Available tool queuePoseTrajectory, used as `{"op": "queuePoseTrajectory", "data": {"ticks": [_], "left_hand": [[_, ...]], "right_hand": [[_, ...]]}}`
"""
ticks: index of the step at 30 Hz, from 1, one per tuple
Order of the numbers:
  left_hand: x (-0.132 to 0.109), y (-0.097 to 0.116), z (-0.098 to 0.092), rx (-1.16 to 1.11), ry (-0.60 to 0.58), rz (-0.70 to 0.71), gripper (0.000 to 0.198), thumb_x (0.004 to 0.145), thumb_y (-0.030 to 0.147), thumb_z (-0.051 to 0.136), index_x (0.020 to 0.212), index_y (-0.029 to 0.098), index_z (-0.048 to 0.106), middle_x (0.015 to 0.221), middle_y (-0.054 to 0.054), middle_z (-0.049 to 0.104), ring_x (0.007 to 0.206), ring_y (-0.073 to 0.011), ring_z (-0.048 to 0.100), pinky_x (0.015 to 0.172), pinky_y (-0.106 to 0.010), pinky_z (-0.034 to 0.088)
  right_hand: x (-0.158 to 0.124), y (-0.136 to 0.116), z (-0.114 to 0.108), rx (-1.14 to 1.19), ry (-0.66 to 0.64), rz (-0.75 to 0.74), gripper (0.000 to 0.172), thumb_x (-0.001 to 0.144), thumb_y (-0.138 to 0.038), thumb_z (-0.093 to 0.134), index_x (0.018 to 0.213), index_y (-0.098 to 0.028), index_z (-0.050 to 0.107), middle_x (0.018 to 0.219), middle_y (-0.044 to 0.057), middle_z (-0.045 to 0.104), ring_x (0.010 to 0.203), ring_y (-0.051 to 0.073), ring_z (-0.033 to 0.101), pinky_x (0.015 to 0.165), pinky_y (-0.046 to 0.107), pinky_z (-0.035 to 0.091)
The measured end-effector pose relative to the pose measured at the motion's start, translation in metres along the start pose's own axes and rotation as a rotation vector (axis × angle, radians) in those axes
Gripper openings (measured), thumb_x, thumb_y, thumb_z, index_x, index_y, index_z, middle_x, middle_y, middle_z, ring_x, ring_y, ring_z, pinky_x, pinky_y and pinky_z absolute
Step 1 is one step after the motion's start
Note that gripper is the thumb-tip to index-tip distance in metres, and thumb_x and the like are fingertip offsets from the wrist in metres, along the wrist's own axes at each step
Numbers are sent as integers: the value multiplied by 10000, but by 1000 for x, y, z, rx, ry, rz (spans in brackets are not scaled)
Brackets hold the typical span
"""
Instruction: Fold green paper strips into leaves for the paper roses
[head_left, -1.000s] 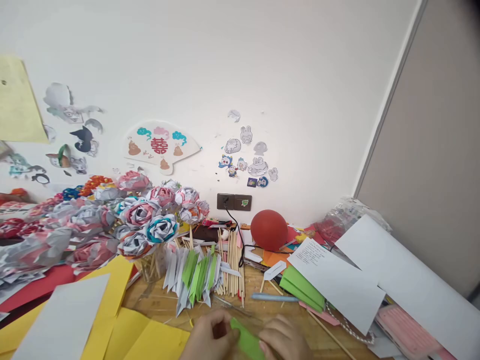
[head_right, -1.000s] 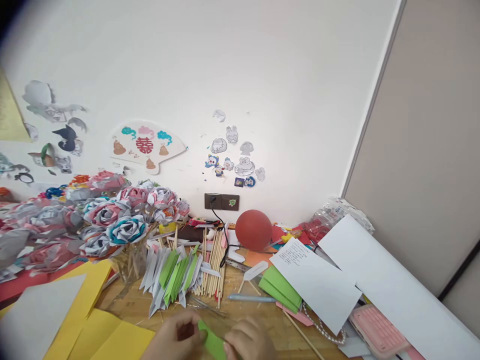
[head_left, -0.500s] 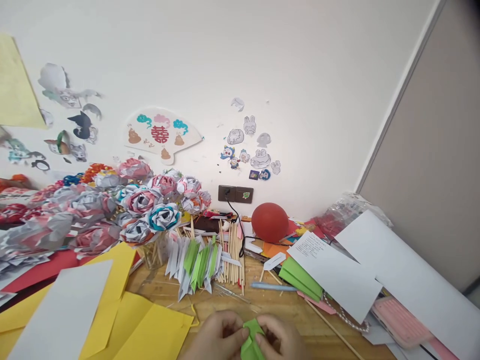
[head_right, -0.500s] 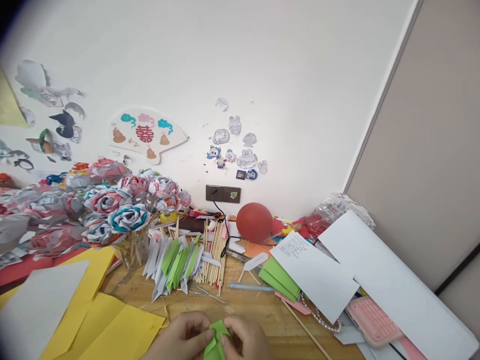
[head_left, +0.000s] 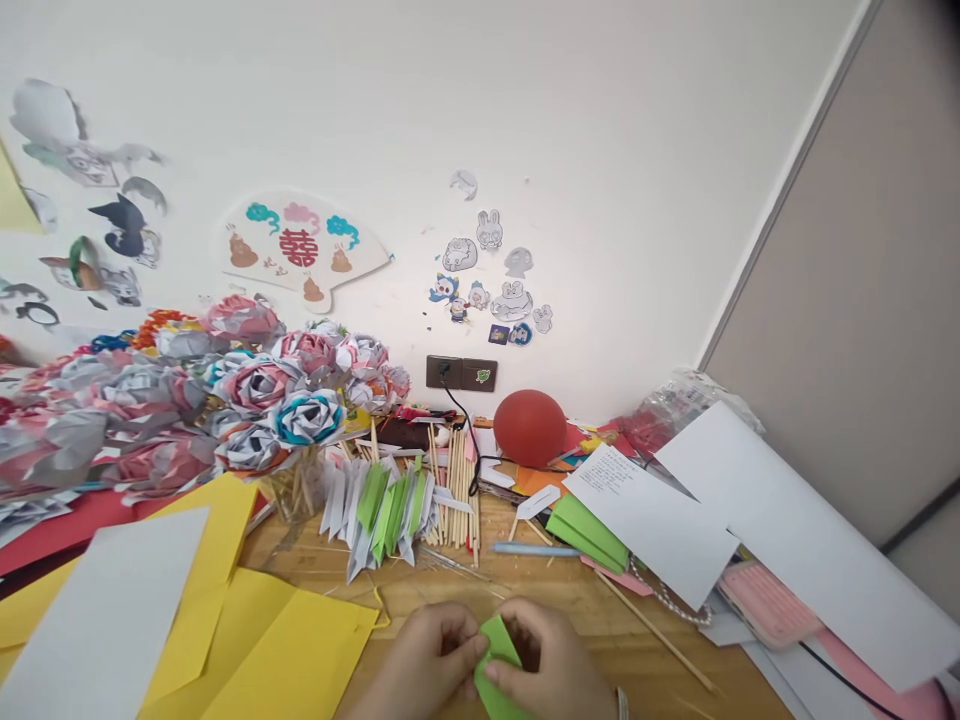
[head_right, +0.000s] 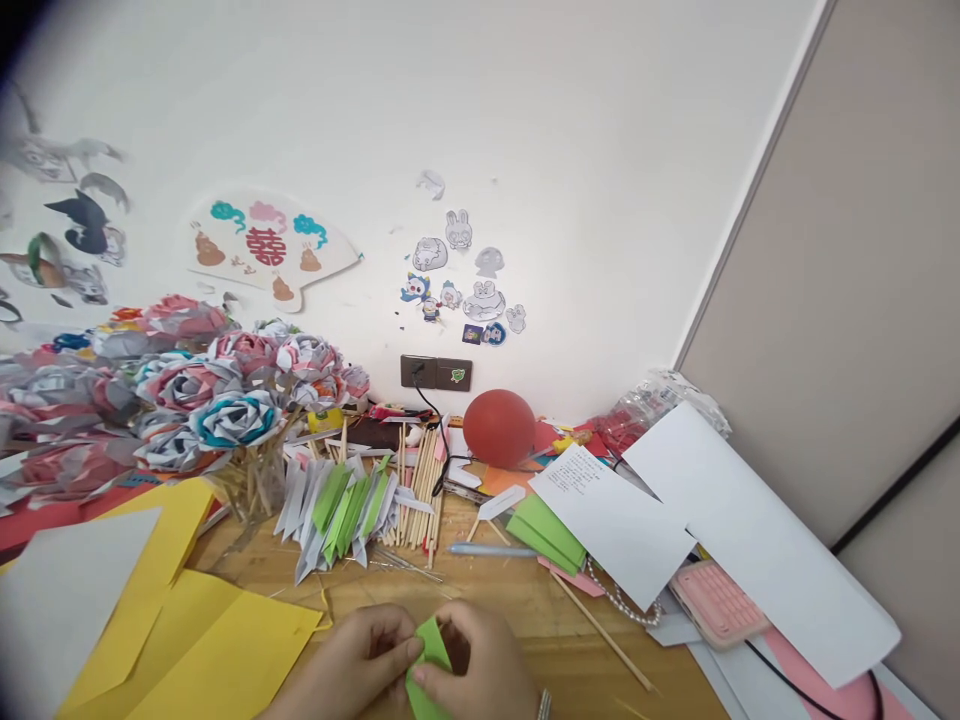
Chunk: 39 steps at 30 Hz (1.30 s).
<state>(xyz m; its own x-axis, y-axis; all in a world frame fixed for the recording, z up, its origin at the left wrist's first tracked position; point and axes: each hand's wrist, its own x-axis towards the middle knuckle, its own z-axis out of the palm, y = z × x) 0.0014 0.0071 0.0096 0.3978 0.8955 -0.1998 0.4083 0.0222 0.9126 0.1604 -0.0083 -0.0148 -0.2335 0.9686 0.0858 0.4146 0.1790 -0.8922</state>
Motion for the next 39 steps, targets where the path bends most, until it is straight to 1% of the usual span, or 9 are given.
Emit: {"op": "queuePoseTrajectory", "data": {"ticks": [6, 16, 20, 23, 25, 28, 32, 35, 39], "left_hand": [[-2, -1, 3, -23, -38, 3, 348, 656, 536, 507, 556, 204, 477, 509, 45, 508, 533, -140, 501, 547, -230, 370], [0, -2, 3, -50, -88, 10, 437, 679, 636, 474, 584, 210, 471, 488, 42, 522, 486, -144, 530, 525, -232, 385], [0, -3, 3, -72, -78, 31, 365, 670, 561, 500, 602, 203, 473, 527, 37, 527, 507, -143, 529, 533, -236, 386], [1, -4, 2, -55, -43, 46, 305, 628, 489, 553, 575, 202, 464, 540, 43, 501, 541, -138, 513, 545, -233, 379], [3, -7, 1, -94, -61, 16, 319, 611, 498, 568, 571, 204, 453, 530, 49, 498, 525, -135, 517, 538, -237, 385], [5, -10, 0, -198, -115, -27, 394, 594, 575, 577, 588, 200, 455, 515, 53, 510, 494, -135, 534, 527, -246, 400], [5, -10, 0, -290, -153, -54, 499, 543, 674, 607, 597, 199, 467, 507, 59, 526, 484, -129, 540, 518, -243, 407], [5, -9, -1, -329, -156, -52, 543, 506, 711, 625, 598, 195, 486, 513, 60, 537, 496, -127, 539, 541, -250, 425], [6, -10, -1, -312, -165, -56, 565, 521, 743, 594, 611, 195, 492, 521, 50, 552, 498, -132, 545, 542, -252, 419]], "right_hand": [[2, -1, 0, 115, -20, 77, 105, 610, -115, 565, 682, -176, 518, 574, -68, 465, 547, 101, 436, 512, 196, 326], [0, -6, -1, 184, -17, 96, 89, 597, -132, 569, 654, -172, 514, 559, -75, 446, 527, 94, 412, 505, 205, 312], [0, -3, 0, 243, -4, 62, 103, 611, -150, 574, 701, -170, 527, 578, -67, 458, 532, 98, 426, 505, 205, 322], [1, 3, 0, 234, 4, 12, 105, 650, -186, 564, 753, -164, 556, 555, -69, 435, 505, 92, 404, 476, 197, 305], [2, 7, -1, 212, 11, -26, 110, 688, -204, 538, 778, -159, 583, 530, -67, 432, 482, 92, 404, 461, 195, 306], [1, 9, -5, 135, 34, -102, 154, 724, -188, 511, 809, -154, 634, 591, -15, 561, 538, 122, 515, 505, 208, 380], [-2, 8, -10, -93, 73, -294, 188, 760, -165, 513, 824, -178, 690, 752, 48, 695, 685, 171, 623, 628, 248, 452], [-2, 9, -12, -245, 89, -458, 221, 803, -163, 486, 863, -195, 696, 732, 45, 706, 662, 166, 625, 641, 252, 458], [-3, 11, -14, -379, 53, -599, 278, 848, -151, 411, 904, -190, 680, 737, 57, 700, 656, 169, 610, 622, 259, 462]]}}
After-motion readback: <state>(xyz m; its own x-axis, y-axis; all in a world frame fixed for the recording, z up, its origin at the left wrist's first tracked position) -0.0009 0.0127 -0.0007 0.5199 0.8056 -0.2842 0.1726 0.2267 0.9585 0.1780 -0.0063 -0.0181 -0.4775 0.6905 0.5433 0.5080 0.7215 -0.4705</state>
